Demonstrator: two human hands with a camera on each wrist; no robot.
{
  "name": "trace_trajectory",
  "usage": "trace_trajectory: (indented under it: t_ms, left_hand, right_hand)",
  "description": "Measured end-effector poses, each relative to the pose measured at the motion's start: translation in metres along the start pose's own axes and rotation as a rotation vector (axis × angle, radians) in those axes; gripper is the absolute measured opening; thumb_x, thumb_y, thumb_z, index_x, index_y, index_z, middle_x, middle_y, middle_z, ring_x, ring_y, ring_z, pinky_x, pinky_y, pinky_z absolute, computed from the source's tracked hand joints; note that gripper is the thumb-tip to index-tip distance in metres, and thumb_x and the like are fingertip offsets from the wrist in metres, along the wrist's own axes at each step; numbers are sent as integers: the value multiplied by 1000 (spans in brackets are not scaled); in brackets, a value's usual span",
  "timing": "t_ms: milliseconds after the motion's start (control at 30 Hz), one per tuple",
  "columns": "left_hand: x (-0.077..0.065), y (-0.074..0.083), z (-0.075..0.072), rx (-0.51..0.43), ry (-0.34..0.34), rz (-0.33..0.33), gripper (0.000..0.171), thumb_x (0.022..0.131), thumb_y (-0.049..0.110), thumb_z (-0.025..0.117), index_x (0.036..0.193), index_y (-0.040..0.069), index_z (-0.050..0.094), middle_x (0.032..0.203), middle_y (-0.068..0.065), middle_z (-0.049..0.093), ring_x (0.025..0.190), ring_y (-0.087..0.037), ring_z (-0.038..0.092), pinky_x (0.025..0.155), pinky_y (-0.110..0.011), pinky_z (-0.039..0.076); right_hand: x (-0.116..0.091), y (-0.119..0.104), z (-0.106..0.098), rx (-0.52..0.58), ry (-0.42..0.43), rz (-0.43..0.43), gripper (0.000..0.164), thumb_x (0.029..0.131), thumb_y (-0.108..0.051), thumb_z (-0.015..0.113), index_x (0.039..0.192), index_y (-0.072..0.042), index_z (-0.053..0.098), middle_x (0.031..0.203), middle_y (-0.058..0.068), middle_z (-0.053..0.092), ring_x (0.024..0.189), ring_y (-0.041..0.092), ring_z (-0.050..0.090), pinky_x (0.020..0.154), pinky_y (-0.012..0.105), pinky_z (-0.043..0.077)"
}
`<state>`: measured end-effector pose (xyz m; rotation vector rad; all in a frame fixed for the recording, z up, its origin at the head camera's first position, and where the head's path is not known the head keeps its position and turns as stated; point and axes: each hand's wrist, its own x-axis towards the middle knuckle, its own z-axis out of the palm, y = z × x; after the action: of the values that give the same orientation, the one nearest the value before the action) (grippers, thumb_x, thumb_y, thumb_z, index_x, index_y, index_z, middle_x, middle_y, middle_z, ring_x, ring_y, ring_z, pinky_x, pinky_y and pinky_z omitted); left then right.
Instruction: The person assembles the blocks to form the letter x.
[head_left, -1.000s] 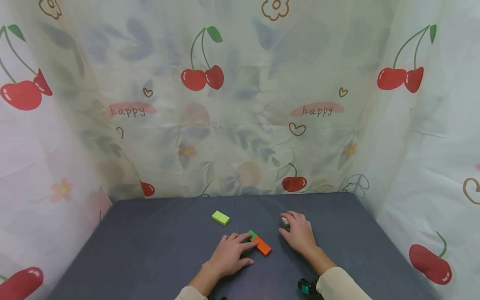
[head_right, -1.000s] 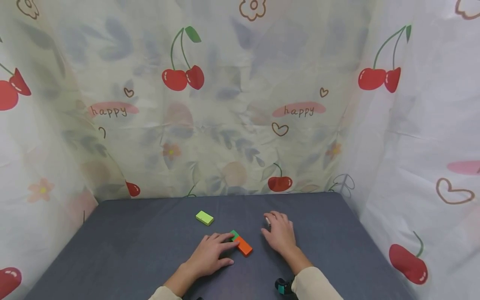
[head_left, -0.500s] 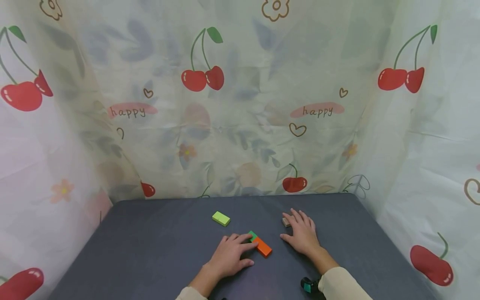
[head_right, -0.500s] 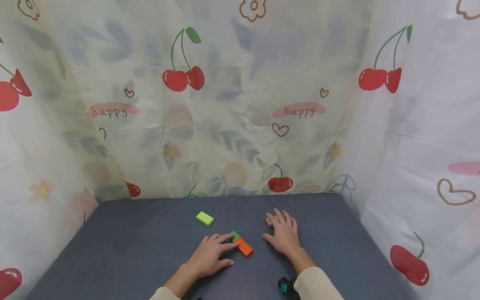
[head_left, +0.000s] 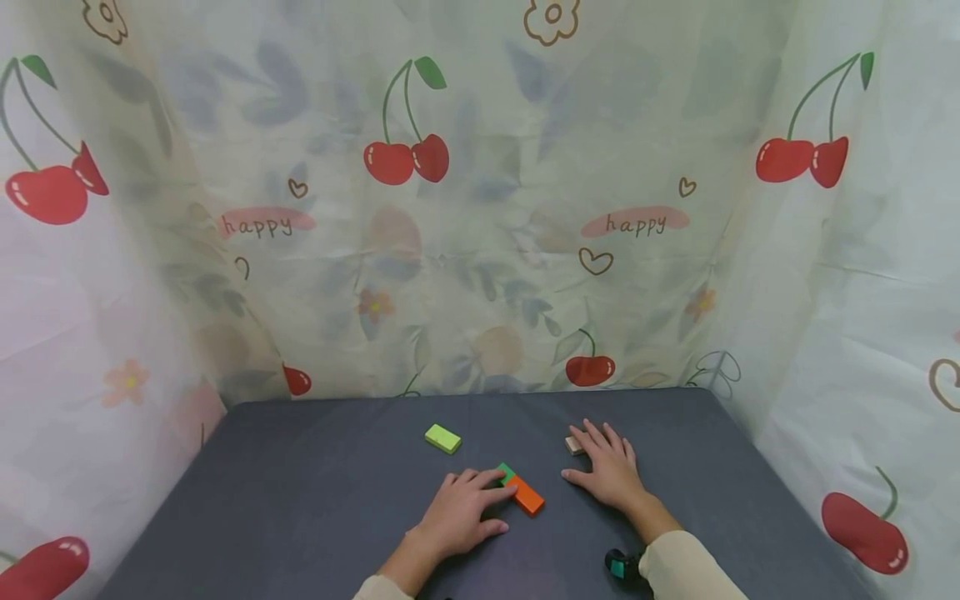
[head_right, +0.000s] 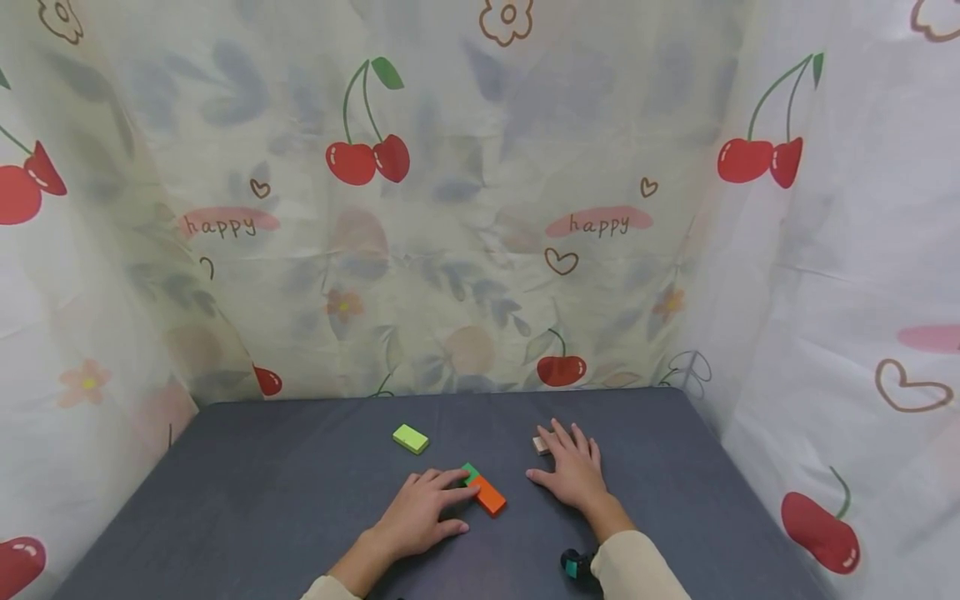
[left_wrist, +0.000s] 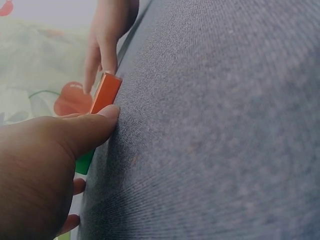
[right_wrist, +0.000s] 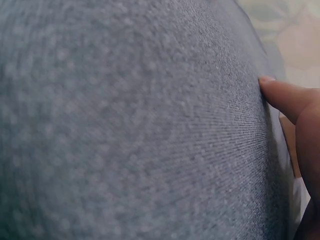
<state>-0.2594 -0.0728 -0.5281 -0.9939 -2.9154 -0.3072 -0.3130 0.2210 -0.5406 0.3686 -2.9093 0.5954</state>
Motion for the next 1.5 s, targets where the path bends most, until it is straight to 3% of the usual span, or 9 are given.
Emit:
trace_trajectory:
  t_ms: [567,833,1167,1500]
  left_hand:
    - [0,-1,2,-11,8,-2,56,88,57,62,141,44,49,147,10,43,117,-17,49,86,-44,40]
    - [-1,-1,1,0,12,5,56,88,57,62,141,44,48,148,11,42,118,-17,48,86,-44,40]
    - [-1,-2,1,-13,-7,10,56,89,57,61,142,44,47,149,11,40,118,-16,48,86,-43,39]
    - [0,-2,2,-8,-13,1,57,89,57,60,143,44,46,149,11,40,119,-17,48,87,-44,39]
  right_hand:
    - [0,2,-1,-20,-5,10,75,84,-51,70,147,-17,46,152,16,36,137,43,27,104,68,15]
    - [-1,3,-8,-115,60,-106,59,85,-45,73,135,-17,60,135,11,54,119,35,45,90,56,35]
    - [1,3,-12,-116,77,-127,40,83,-37,77,120,-22,70,110,2,63,98,24,51,77,43,37]
    - [3,3,-14,-117,42,-141,32,83,-32,77,113,-22,73,98,-6,62,89,18,51,80,42,42]
